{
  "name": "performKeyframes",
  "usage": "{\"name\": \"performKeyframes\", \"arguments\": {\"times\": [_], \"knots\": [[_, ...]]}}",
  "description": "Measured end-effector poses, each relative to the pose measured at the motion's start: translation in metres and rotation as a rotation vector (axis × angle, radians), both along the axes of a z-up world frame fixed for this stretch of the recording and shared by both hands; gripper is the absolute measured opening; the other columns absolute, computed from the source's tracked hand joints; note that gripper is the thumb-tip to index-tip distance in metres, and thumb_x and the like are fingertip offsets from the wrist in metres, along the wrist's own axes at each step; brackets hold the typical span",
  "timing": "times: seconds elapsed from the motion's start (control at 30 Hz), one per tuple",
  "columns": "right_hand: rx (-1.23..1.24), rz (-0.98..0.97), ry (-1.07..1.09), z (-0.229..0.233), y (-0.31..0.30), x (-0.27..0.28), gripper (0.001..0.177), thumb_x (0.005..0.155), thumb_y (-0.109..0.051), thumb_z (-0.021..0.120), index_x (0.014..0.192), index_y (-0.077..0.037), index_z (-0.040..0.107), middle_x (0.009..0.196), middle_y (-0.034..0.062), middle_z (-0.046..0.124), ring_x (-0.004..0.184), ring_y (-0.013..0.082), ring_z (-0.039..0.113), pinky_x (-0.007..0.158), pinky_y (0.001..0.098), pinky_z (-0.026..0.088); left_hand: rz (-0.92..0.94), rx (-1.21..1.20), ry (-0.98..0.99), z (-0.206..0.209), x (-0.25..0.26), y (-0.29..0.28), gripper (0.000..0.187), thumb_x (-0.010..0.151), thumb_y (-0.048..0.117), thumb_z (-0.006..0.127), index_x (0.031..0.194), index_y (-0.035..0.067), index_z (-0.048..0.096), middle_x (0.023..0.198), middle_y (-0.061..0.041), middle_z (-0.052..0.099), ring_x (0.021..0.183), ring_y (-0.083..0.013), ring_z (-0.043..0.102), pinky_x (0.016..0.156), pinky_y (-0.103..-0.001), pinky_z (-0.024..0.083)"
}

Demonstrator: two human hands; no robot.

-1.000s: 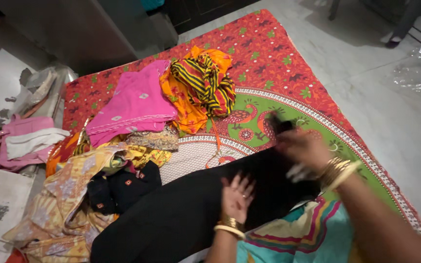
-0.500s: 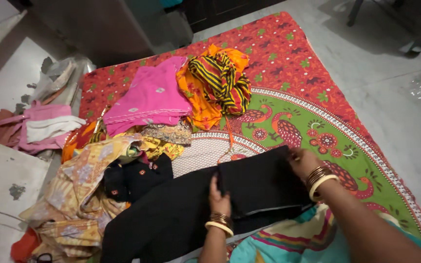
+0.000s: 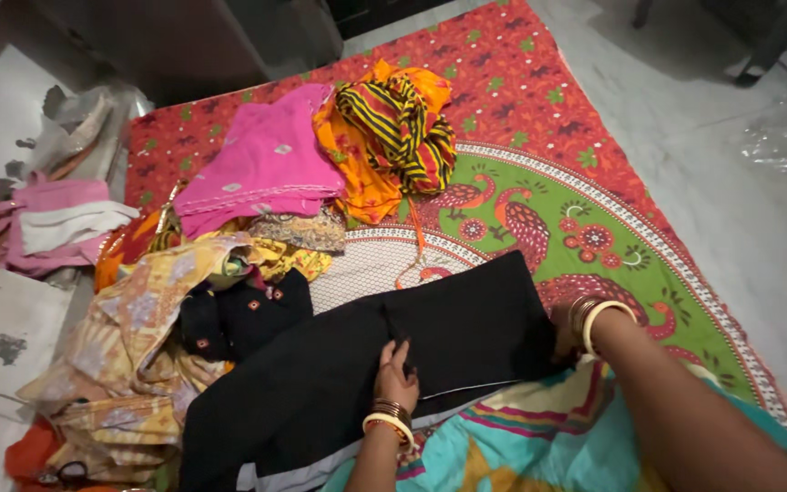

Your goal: The person folds a black garment on a bed by laying it flat, smoothing it by hand, and folding the sides and bottom into a rectangle.

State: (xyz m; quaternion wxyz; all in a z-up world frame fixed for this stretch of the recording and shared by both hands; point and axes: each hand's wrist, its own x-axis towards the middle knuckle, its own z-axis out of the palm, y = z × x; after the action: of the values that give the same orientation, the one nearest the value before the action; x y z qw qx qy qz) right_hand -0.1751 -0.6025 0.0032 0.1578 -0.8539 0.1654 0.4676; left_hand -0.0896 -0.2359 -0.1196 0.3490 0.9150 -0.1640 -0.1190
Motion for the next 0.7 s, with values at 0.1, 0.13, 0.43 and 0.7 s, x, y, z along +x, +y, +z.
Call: {"name": "performKeyframes", "arguments": {"times": [0.1,0.13,0.43,0.7], "knots": [[-0.069,0.056,-0.060,0.006,0.003,-0.012,0.033,0.073,-0.028,0.082,0.101,-0.009,0.083,0.101,0.0103,0.081,0.091,0.0256,0.076,0.080,0.0423,0.061,0.031,0.031,-0.006,0.031,-0.005,-0.011,0.063,0.084,0.003,0.067,0.144,0.016,0.054,0.154,-0.015,0.043,0.127,-0.0406,0.058,0.102,-0.040,0.052],[-0.137,0.116,-0.110,0.004,-0.003,-0.016,0.031,0.074,-0.026,0.080,0.101,-0.010,0.083,0.103,0.0114,0.080,0.092,0.0265,0.075,0.081,0.0416,0.060,0.035,0.077,0.008,0.039,-0.009,-0.014,0.064,0.084,0.004,0.067,0.145,0.017,0.052,0.156,-0.015,0.041,0.127,-0.0411,0.057,0.104,-0.041,0.050],[0.244,-0.795,-0.725,-0.139,-0.022,0.028,0.058,0.077,-0.040,0.087,0.118,-0.002,0.074,0.109,0.0177,0.079,0.100,0.0294,0.074,0.090,0.0432,0.057,0.087,0.091,-0.021,0.028,-0.031,-0.020,0.064,0.086,0.004,0.062,0.149,0.011,0.049,0.158,-0.018,0.037,0.134,-0.0422,0.049,0.112,-0.042,0.043],[0.164,-0.735,-0.922,-0.094,-0.104,0.022,0.052,0.082,-0.027,0.082,0.129,-0.005,0.073,0.109,0.0200,0.079,0.095,0.0322,0.076,0.089,0.0466,0.058,-0.099,-0.018,-0.117,0.001,-0.046,-0.073,0.068,0.087,0.014,0.069,0.150,0.009,0.046,0.158,-0.022,0.034,0.134,-0.0468,0.048,0.112,-0.045,0.042]]}}
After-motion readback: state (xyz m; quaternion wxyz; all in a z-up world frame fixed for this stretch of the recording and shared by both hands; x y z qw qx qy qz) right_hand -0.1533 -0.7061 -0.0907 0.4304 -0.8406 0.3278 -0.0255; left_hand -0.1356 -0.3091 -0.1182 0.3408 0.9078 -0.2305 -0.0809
